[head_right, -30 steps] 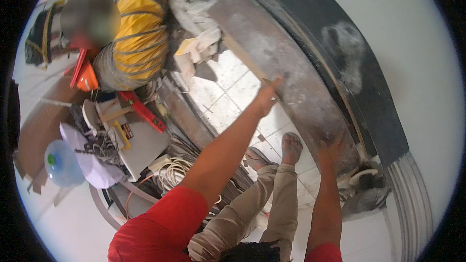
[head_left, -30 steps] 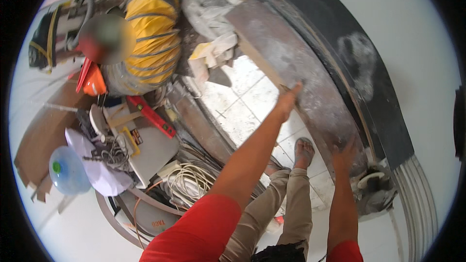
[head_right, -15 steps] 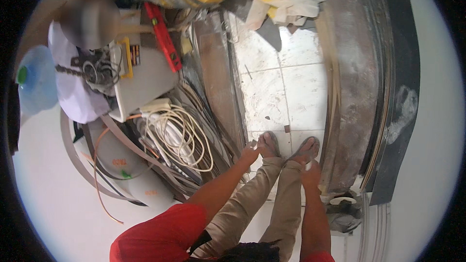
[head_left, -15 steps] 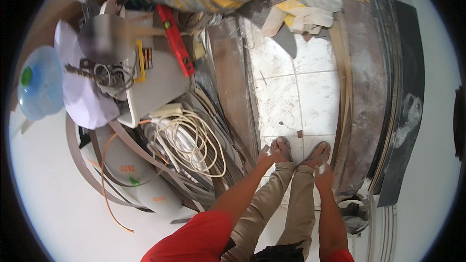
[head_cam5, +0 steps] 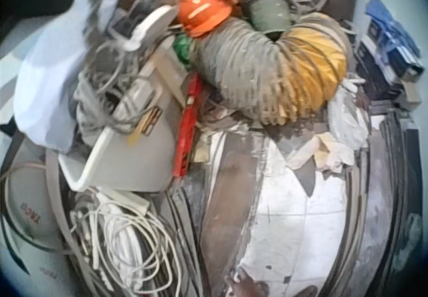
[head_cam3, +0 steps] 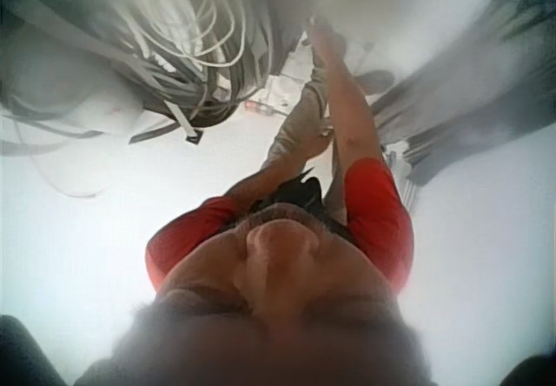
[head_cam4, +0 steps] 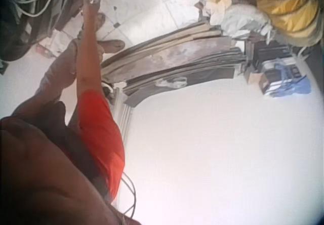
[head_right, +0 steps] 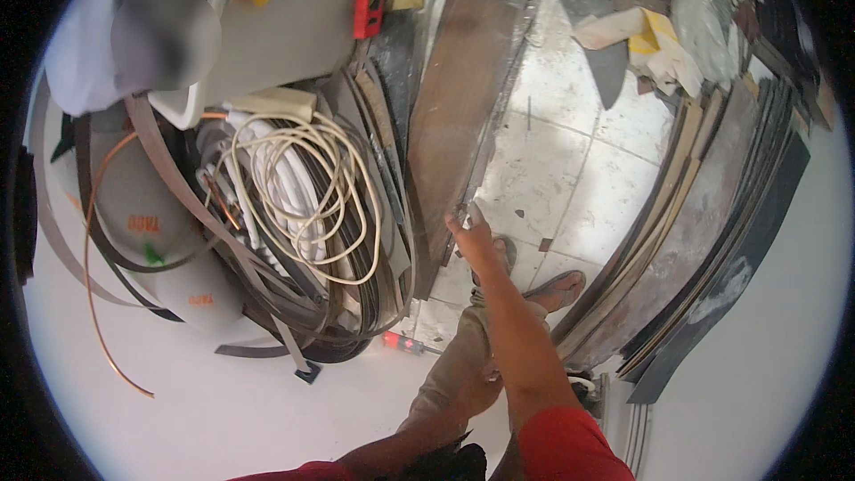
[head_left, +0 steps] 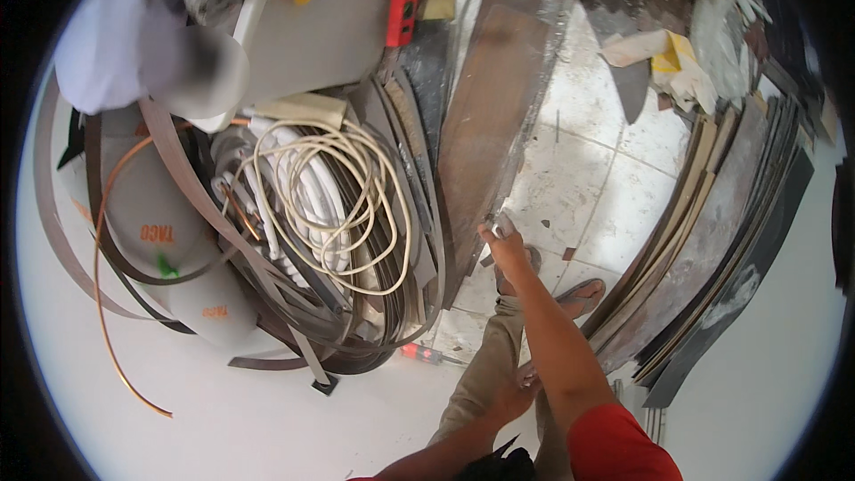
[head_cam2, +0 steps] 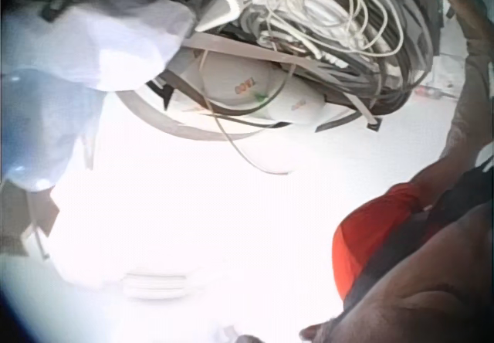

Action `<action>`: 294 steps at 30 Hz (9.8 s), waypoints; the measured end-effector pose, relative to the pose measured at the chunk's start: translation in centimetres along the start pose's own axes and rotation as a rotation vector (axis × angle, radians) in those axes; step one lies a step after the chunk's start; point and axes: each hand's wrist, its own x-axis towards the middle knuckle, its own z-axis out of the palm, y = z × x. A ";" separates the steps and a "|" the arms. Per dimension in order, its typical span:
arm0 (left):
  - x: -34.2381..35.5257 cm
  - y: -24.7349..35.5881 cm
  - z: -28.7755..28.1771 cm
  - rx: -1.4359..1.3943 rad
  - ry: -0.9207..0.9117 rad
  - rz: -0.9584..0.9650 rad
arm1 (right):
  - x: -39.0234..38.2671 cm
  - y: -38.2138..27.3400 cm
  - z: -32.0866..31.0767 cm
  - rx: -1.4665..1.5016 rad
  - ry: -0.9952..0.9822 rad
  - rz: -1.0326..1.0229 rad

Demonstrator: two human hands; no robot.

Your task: The person moves laminate boards and wood trim pieces across a cluttered tiled floor by hand, handles small debris, and applies tape to pieces of material.

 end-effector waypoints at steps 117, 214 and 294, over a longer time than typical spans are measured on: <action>10.5 8.5 -22.1 0.831 0.665 0.550 | -15.4 2.8 -4.0 0.353 0.217 0.025; 6.0 1.3 29.5 0.455 -0.167 -0.342 | -37.1 29.9 -39.8 0.120 0.576 0.142; -13.4 -4.9 -15.8 0.486 0.475 0.317 | 10.6 -5.6 5.4 0.198 0.253 0.110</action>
